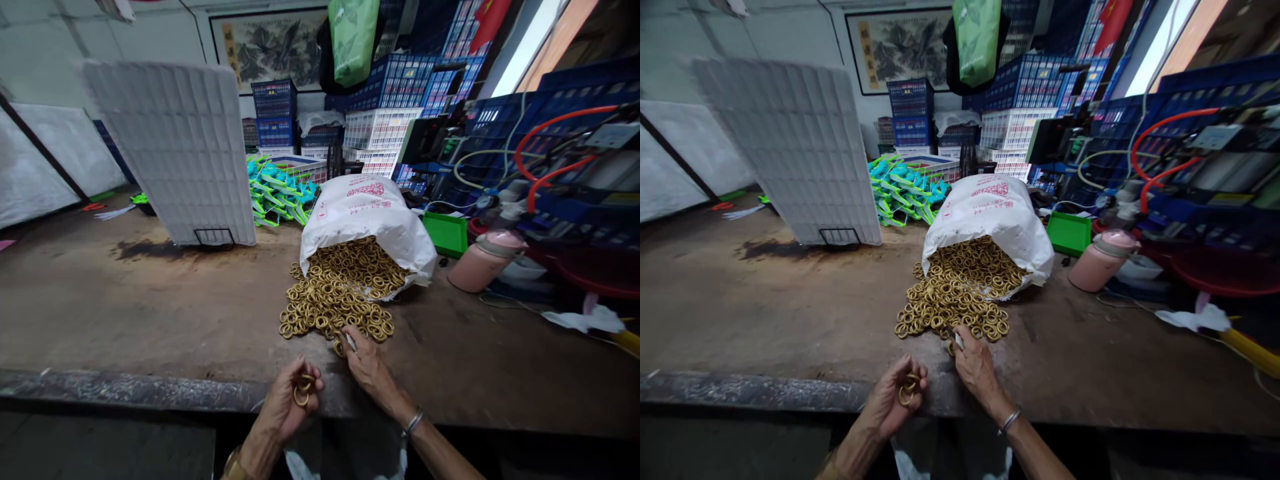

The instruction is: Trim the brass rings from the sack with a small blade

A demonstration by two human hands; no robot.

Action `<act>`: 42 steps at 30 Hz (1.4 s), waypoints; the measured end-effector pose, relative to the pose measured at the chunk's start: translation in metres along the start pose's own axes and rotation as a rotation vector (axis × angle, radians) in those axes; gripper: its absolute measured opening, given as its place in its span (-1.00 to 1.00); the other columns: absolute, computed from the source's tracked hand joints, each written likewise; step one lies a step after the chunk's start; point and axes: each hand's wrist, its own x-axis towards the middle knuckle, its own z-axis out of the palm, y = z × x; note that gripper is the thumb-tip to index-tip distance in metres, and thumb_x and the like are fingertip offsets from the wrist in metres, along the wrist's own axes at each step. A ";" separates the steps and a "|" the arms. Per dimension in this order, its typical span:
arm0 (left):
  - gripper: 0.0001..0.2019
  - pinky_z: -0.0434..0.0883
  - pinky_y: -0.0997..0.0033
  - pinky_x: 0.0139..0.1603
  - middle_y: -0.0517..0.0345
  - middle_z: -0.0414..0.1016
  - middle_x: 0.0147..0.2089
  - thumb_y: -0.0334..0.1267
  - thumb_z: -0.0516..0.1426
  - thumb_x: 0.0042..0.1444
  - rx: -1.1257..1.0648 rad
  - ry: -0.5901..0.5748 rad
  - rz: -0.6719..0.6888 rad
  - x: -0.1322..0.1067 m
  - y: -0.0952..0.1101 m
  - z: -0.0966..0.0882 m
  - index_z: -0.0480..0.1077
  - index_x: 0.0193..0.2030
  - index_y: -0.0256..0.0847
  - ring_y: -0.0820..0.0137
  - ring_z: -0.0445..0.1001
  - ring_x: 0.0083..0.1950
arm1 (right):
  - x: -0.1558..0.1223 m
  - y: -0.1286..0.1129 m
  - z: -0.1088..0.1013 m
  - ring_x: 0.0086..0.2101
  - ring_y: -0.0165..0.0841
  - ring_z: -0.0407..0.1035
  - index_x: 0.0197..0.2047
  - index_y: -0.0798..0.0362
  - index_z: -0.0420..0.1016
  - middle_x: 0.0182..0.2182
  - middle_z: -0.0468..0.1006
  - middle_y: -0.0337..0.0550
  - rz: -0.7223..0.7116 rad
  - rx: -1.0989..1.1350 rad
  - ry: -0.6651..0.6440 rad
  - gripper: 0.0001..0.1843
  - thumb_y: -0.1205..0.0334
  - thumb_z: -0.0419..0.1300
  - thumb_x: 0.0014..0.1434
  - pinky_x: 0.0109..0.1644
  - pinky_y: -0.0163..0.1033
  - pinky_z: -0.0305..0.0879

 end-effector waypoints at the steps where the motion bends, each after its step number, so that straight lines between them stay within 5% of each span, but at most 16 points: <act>1: -0.78 0.13 0.66 -0.69 0.15 0.37 -0.49 -0.20 0.19 -0.09 0.019 0.014 0.027 0.001 0.000 0.001 0.26 -0.52 -0.29 0.51 0.37 -0.51 | -0.001 -0.005 -0.001 -0.51 -0.41 0.25 -0.33 0.03 0.29 -0.55 0.37 -0.25 0.000 0.069 -0.023 -0.78 0.18 -0.13 0.14 -0.41 -0.35 0.10; 5: -0.75 0.15 0.66 -0.69 0.23 0.35 -0.51 -0.15 0.22 -0.13 0.198 0.054 0.178 0.006 0.001 0.006 0.26 -0.45 -0.26 0.54 0.33 -0.55 | -0.009 -0.027 -0.005 -0.54 -0.46 0.23 -0.41 0.04 0.27 -0.61 0.33 -0.31 0.012 0.275 -0.128 -0.75 0.11 -0.12 0.15 -0.45 -0.39 0.11; 12: -0.73 0.00 0.64 -0.75 0.41 0.14 -0.74 -0.06 0.15 -0.08 0.587 0.132 0.350 0.008 -0.003 0.010 0.28 -0.44 -0.24 0.65 0.01 -0.76 | -0.017 -0.037 0.003 -0.52 -0.47 0.22 -0.48 0.04 0.26 -0.61 0.32 -0.32 0.011 0.320 -0.231 -0.72 0.07 -0.09 0.14 -0.48 -0.42 0.11; 16: -0.77 0.11 0.62 -0.63 0.31 0.27 -0.65 -0.14 0.18 -0.11 0.663 0.120 0.495 0.005 -0.005 0.012 0.30 -0.54 -0.27 0.62 0.17 -0.66 | -0.016 -0.036 0.008 -0.54 -0.47 0.22 -0.50 0.06 0.26 -0.62 0.32 -0.31 0.080 0.385 -0.210 -0.69 0.06 -0.09 0.13 -0.45 -0.39 0.14; 24: -0.71 -0.07 0.63 -0.76 0.39 0.17 -0.67 -0.02 0.09 -0.03 0.624 0.024 0.231 0.003 -0.008 0.004 0.21 -0.48 -0.22 0.68 -0.02 -0.76 | -0.013 -0.042 0.008 -0.53 -0.47 0.16 -0.54 0.06 0.22 -0.60 0.26 -0.34 0.090 0.322 -0.144 -0.77 0.12 -0.04 0.06 -0.43 -0.38 0.11; 29: -0.69 -0.07 0.65 -0.76 0.35 0.23 -0.60 0.00 0.10 -0.04 0.536 -0.026 0.272 -0.001 -0.008 0.004 0.20 -0.45 -0.22 0.69 0.00 -0.73 | -0.017 -0.038 0.007 -0.54 -0.45 0.19 -0.50 0.05 0.24 -0.60 0.31 -0.30 0.140 0.308 -0.132 -0.72 0.11 -0.12 0.11 -0.45 -0.37 0.11; 36: -0.68 -0.06 0.64 -0.73 0.42 0.10 -0.72 0.01 0.11 -0.05 0.570 -0.027 0.323 -0.007 -0.004 0.010 0.19 -0.46 -0.21 0.67 -0.03 -0.74 | -0.031 -0.031 0.009 -0.54 -0.44 0.20 -0.41 0.01 0.27 -0.58 0.35 -0.28 -0.152 -0.065 -0.194 -0.77 0.46 -0.11 -0.11 -0.46 -0.37 -0.01; 42: -0.65 -0.06 0.62 -0.72 0.43 0.11 -0.72 0.02 0.17 -0.14 0.581 -0.006 0.363 -0.005 -0.003 0.012 0.17 -0.51 -0.22 0.68 -0.03 -0.74 | -0.030 -0.033 0.010 -0.54 -0.43 0.21 -0.39 0.03 0.28 -0.58 0.36 -0.26 -0.190 -0.208 -0.208 -0.69 0.51 -0.13 -0.19 -0.46 -0.36 -0.05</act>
